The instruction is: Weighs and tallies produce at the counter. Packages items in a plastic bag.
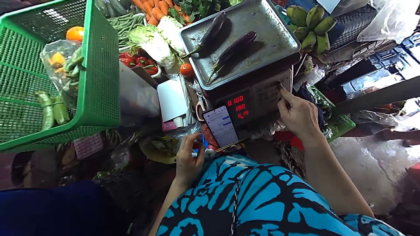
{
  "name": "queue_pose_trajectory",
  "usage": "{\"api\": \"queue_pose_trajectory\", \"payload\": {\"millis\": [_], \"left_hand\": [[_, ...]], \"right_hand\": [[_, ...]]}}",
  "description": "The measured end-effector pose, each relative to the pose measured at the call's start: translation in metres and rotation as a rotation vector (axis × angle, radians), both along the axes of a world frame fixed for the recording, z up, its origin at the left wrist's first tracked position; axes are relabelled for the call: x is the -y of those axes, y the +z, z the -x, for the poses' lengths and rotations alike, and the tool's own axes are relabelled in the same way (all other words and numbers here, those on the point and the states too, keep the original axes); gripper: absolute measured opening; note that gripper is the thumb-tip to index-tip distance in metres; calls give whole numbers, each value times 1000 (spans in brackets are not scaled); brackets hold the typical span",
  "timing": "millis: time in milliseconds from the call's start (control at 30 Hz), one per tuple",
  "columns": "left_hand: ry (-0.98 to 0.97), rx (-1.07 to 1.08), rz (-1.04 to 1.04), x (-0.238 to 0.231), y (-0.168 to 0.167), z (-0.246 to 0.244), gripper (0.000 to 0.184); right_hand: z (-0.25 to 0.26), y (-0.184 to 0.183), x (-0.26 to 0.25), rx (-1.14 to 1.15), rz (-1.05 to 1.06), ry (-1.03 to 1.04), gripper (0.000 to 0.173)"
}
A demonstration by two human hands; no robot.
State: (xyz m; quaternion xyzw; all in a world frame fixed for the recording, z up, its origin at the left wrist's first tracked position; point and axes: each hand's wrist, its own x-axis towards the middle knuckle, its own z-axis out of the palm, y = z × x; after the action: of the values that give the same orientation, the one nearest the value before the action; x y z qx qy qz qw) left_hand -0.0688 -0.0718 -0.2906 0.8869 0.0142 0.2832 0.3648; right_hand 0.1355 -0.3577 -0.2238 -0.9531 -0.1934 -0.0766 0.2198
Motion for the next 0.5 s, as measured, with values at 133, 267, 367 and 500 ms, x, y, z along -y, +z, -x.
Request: {"api": "queue_pose_trajectory", "payload": {"millis": [133,267,367,500], "left_hand": [[5,-1,-11,1,3,2,28],[4,2,-16,-2,0,5,28],[10,-4,-22,-1,1,7,29],[25,8,-30,-3,5,6,29]], "right_hand": [[-1,-8,3,3,-67,-25,50],[-4,3,2,-93,65,-59,55],[2,7,6,-49,106,-12,54],[27,-9,0,-3,62,111,47]]}}
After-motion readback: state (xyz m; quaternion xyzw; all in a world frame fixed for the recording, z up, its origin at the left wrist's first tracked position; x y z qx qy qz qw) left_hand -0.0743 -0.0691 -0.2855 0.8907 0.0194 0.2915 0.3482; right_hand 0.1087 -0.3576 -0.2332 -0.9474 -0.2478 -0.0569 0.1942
